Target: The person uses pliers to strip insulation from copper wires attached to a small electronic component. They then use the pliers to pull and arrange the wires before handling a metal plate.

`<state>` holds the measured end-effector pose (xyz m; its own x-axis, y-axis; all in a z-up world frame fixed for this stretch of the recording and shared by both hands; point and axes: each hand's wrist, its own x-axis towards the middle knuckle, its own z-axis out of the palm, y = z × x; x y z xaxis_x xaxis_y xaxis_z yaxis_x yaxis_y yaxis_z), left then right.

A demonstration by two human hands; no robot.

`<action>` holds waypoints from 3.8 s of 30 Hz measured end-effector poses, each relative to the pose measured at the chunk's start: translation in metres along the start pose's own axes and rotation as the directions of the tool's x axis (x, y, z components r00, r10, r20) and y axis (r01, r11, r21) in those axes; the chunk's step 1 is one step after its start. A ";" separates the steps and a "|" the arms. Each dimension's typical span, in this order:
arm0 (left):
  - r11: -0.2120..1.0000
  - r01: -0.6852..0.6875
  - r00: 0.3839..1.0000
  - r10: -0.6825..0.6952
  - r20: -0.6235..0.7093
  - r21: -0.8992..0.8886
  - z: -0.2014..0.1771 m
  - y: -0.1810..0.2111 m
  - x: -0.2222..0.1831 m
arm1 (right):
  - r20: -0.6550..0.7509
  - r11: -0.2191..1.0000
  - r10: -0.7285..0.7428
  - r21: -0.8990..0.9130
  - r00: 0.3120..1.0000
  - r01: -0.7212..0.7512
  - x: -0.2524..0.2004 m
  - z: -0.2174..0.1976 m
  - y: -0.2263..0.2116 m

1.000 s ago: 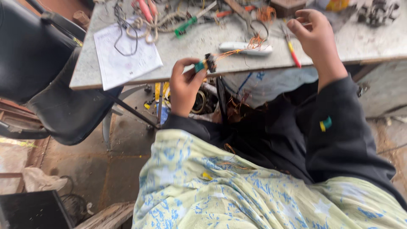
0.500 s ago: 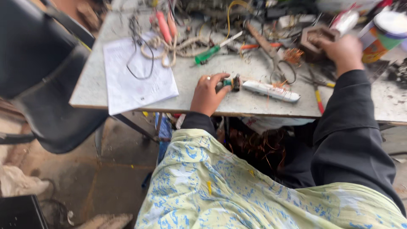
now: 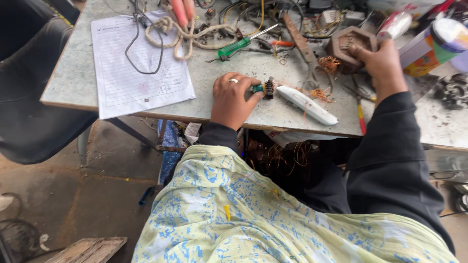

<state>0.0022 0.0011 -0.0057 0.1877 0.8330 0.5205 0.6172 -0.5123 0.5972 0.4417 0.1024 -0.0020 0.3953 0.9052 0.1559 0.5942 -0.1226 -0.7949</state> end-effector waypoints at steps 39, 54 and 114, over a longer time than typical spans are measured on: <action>0.995 0.090 0.955 -0.073 -0.289 0.046 0.005 0.000 -0.004 | -0.183 0.801 -0.487 0.297 0.854 0.520 -0.106 0.014 -0.113; 0.994 0.046 0.949 -0.074 -0.305 -0.097 0.003 -0.005 -0.005 | 0.362 0.513 -0.195 0.830 0.912 -0.220 -0.272 0.036 -0.181; 0.986 0.144 0.988 -0.139 -0.064 0.086 0.031 -0.010 0.035 | -0.287 0.802 -0.577 -0.025 0.765 0.596 -0.239 0.071 -0.134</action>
<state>0.0262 0.0418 -0.0132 0.0510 0.8809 0.4705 0.7012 -0.3670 0.6112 0.2178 -0.0682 0.0257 0.1601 0.6465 0.7460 0.7299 0.4312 -0.5304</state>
